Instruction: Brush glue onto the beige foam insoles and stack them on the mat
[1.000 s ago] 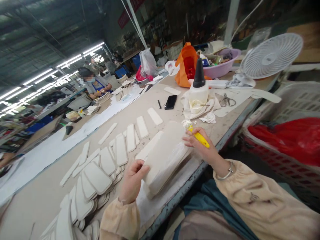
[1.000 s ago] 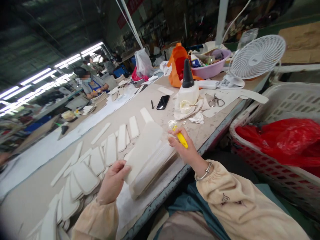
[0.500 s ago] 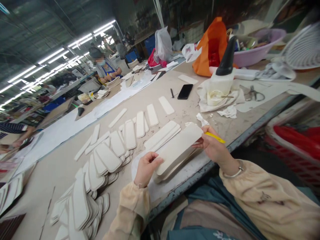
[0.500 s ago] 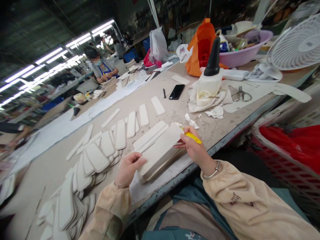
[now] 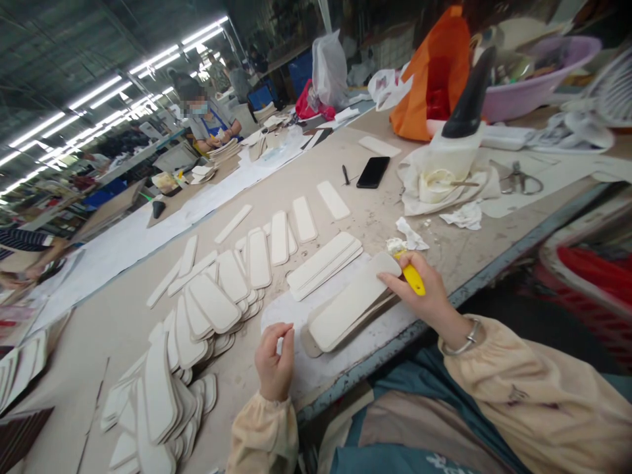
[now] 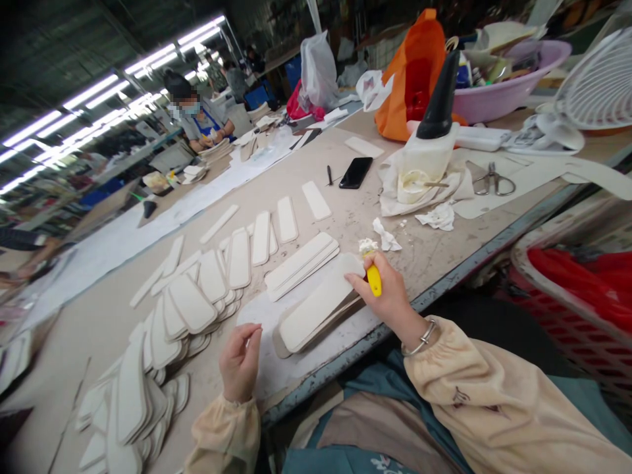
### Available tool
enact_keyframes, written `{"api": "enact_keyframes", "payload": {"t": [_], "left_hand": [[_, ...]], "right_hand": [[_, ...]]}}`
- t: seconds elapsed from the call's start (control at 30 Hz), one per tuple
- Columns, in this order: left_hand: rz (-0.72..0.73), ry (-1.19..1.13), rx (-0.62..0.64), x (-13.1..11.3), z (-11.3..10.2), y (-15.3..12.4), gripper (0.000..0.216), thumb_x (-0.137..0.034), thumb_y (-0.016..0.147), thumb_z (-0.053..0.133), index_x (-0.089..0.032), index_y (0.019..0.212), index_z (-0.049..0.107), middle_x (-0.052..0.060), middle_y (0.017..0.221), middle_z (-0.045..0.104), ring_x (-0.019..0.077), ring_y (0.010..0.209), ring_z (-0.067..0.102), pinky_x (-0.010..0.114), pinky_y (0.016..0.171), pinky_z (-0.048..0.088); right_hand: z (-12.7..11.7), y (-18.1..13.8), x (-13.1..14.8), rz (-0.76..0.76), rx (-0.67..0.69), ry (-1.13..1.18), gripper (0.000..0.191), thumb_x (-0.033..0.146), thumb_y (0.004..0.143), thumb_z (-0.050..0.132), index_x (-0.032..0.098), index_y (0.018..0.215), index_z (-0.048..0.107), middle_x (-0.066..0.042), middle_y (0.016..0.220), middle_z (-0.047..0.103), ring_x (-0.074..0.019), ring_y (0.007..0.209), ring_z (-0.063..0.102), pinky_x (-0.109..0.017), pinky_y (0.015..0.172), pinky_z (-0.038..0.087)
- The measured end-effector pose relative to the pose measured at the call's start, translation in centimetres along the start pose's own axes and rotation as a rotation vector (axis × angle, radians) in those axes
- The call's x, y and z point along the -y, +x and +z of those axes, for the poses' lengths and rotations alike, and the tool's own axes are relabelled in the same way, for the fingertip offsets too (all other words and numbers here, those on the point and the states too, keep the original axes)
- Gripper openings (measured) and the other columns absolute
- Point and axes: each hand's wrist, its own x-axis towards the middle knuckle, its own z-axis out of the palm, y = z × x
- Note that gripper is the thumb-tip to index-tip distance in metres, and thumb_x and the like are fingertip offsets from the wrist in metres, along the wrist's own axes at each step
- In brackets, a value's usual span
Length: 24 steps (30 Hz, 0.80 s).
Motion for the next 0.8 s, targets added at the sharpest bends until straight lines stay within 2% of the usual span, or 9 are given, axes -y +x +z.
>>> {"api": "enact_keyframes", "payload": {"t": [0.17, 0.33, 0.47, 0.63, 0.8], "left_hand": [[0.154, 0.046, 0.006, 0.2, 0.2, -2.3, 0.014, -0.014, 0.081, 0.060, -0.018, 0.092, 0.068, 0.005, 0.088, 0.066, 0.0157, 0.083, 0.063, 0.029, 0.074, 0.053], [0.260, 0.066, 0.030, -0.5, 0.7, -2.7, 0.025, -0.010, 0.080, 0.059, -0.019, 0.102, 0.066, 0.006, 0.093, 0.062, 0.0163, 0.084, 0.062, 0.030, 0.072, 0.053], [0.343, 0.076, 0.111, -0.9, 1.1, -2.8, 0.037, -0.008, 0.077, 0.061, -0.021, 0.111, 0.064, 0.007, 0.096, 0.059, 0.0174, 0.087, 0.060, 0.031, 0.072, 0.053], [0.398, 0.091, 0.156, -0.7, 1.7, -2.9, 0.046, -0.004, 0.075, 0.062, -0.022, 0.117, 0.061, 0.008, 0.099, 0.056, 0.0185, 0.090, 0.058, 0.032, 0.074, 0.053], [0.409, 0.112, 0.170, -0.5, 1.9, -3.0, 0.046, -0.004, 0.076, 0.061, -0.022, 0.118, 0.061, 0.008, 0.100, 0.056, 0.0185, 0.092, 0.058, 0.032, 0.076, 0.052]], "right_hand": [[-0.1, -0.1, 0.2, -0.017, -0.060, -0.080, 0.035, 0.042, 0.073, 0.069, 0.023, 0.081, 0.041, 0.005, 0.066, 0.046, -0.0122, 0.055, 0.044, -0.025, 0.054, 0.038], [-0.3, -0.2, -0.1, -0.046, -0.054, -0.092, 0.034, 0.042, 0.073, 0.069, 0.023, 0.082, 0.041, 0.004, 0.070, 0.047, -0.0131, 0.059, 0.045, -0.025, 0.056, 0.038], [-0.3, -0.2, -0.3, -0.050, -0.044, -0.096, 0.034, 0.041, 0.073, 0.069, 0.023, 0.082, 0.041, 0.003, 0.071, 0.048, -0.0138, 0.061, 0.046, -0.025, 0.056, 0.039], [-0.4, -0.3, -0.3, -0.041, -0.034, -0.099, 0.035, 0.042, 0.073, 0.069, 0.023, 0.082, 0.040, 0.003, 0.071, 0.047, -0.0140, 0.060, 0.045, -0.026, 0.055, 0.039], [-0.4, -0.3, -0.1, -0.047, -0.037, -0.111, 0.034, 0.042, 0.074, 0.068, 0.023, 0.082, 0.041, 0.004, 0.068, 0.045, -0.0126, 0.057, 0.043, -0.025, 0.054, 0.038]]}}
